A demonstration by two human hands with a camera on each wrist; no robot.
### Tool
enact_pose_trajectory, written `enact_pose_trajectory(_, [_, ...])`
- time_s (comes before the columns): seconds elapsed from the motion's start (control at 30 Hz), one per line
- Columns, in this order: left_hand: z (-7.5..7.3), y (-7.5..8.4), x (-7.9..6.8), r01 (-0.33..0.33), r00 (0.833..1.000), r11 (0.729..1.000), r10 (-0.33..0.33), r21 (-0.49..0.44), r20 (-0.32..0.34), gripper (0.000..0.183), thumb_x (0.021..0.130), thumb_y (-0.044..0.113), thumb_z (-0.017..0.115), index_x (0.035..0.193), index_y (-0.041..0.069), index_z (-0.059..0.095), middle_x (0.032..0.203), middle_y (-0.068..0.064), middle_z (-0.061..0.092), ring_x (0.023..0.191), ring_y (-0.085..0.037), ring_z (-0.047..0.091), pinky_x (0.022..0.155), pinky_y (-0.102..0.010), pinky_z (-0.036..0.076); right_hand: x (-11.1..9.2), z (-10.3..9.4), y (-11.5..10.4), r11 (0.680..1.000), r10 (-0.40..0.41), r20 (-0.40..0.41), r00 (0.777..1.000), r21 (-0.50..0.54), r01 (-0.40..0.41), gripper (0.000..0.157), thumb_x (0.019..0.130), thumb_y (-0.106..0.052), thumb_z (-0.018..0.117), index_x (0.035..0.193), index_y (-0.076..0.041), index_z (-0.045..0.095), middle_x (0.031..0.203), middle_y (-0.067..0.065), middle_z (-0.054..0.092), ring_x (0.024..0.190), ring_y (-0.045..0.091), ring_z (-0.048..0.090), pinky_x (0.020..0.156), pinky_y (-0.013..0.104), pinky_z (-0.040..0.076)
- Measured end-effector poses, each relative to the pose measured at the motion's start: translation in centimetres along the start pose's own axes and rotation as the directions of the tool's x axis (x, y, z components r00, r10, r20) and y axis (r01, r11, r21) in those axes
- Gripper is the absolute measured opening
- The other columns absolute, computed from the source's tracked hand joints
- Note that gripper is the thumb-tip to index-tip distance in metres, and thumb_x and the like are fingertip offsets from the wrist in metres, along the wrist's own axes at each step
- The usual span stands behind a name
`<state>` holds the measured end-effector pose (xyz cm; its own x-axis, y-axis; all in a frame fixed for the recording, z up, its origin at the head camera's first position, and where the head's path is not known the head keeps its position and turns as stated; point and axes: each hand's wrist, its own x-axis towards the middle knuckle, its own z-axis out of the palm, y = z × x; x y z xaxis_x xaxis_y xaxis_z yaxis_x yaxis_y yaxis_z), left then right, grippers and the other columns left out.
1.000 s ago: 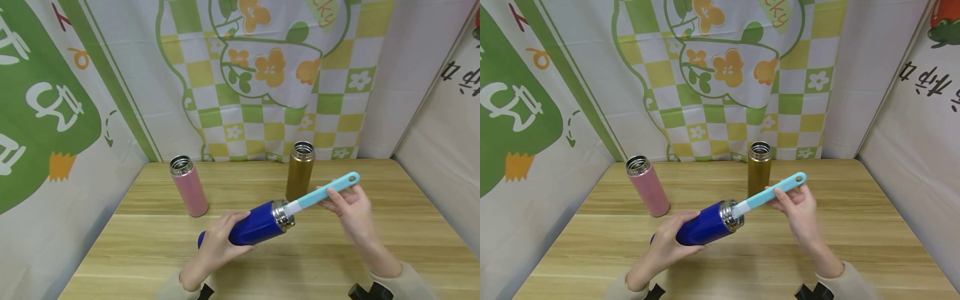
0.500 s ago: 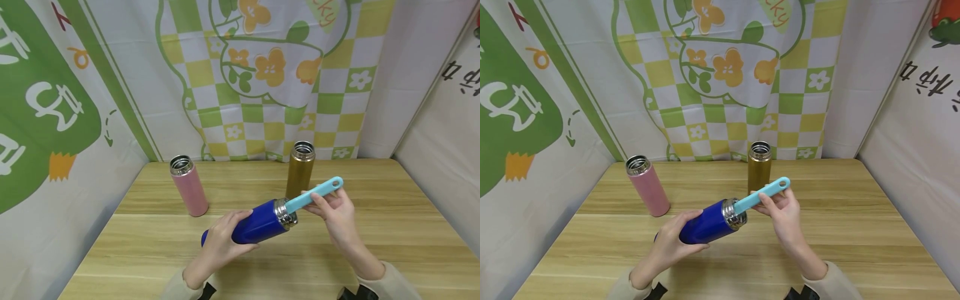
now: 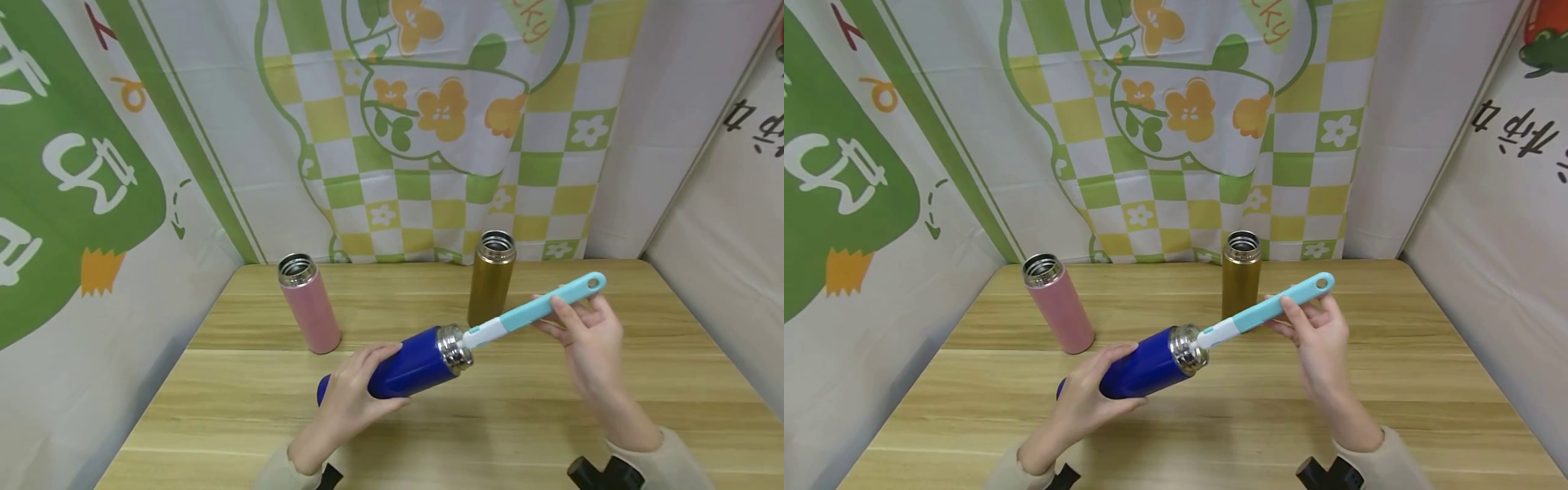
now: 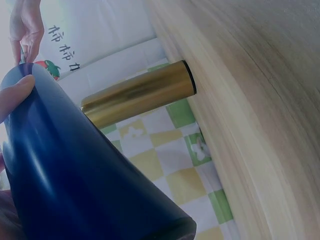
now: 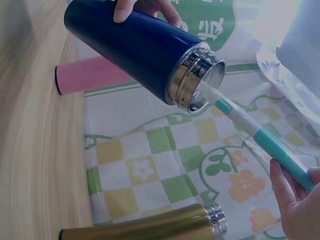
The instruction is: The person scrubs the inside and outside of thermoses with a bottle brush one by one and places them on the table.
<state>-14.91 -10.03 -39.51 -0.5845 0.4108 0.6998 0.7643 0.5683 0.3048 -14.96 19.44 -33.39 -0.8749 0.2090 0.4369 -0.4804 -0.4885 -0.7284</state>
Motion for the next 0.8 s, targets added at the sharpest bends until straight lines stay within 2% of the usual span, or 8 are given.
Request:
enact_pose_trajectory(0.13, [-0.3, -0.1, -0.2, 0.007, 1.0, 1.0, -0.007, -0.003, 0.017, 0.073, 0.052, 0.027, 0.085, 0.116, 0.013, 0.054, 0.105, -0.003, 0.058, 0.095, -0.018, 0.056, 0.076, -0.037, 0.047, 0.0, 0.0, -0.7, 0.999, 0.008, 0.023, 1.0, 0.042, -0.009, 0.014, 0.086, 0.013, 0.042, 0.096, 0.005, 0.048, 0.081, 0.013, 0.066, 0.083, 0.024, 0.064, 0.069, 0.039, 0.048])
enact_pose_trajectory(0.37, [-0.6, -0.3, -0.7, 0.006, 0.999, 1.0, -0.006, 0.006, 0.042, 0.072, 0.054, 0.029, 0.083, 0.118, 0.013, 0.052, 0.108, -0.003, 0.057, 0.097, -0.019, 0.055, 0.077, -0.04, 0.047, 0.1, -0.8, -1.0, 0.996, 0.014, 0.041, 0.999, 0.093, -0.017, 0.014, 0.086, 0.014, 0.041, 0.096, 0.007, 0.048, 0.082, 0.016, 0.066, 0.084, 0.027, 0.064, 0.07, 0.041, 0.047])
enact_pose_trajectory(0.6, [-1.0, -0.6, -1.3, 0.028, 0.998, 0.999, -0.03, 0.025, 0.049, 0.073, 0.053, 0.029, 0.083, 0.118, 0.015, 0.053, 0.107, -0.001, 0.057, 0.096, -0.018, 0.056, 0.075, -0.038, 0.048, 0.2, -1.5, -1.6, 0.997, 0.046, -0.036, 0.998, 0.07, -0.044, 0.012, 0.085, 0.012, 0.046, 0.093, 0.004, 0.051, 0.08, 0.016, 0.066, 0.082, 0.026, 0.064, 0.068, 0.038, 0.049])
enact_pose_trajectory(0.8, [-1.0, -0.8, -1.4, 0.018, 0.999, 0.999, -0.019, 0.027, 0.05, 0.074, 0.052, 0.029, 0.083, 0.119, 0.015, 0.053, 0.106, -0.002, 0.058, 0.096, -0.017, 0.056, 0.075, -0.038, 0.048, 0.3, -1.8, -2.0, 0.997, 0.065, -0.079, 0.995, 0.057, -0.061, 0.01, 0.084, 0.01, 0.049, 0.091, 0.004, 0.052, 0.078, 0.015, 0.066, 0.08, 0.026, 0.065, 0.066, 0.037, 0.051])
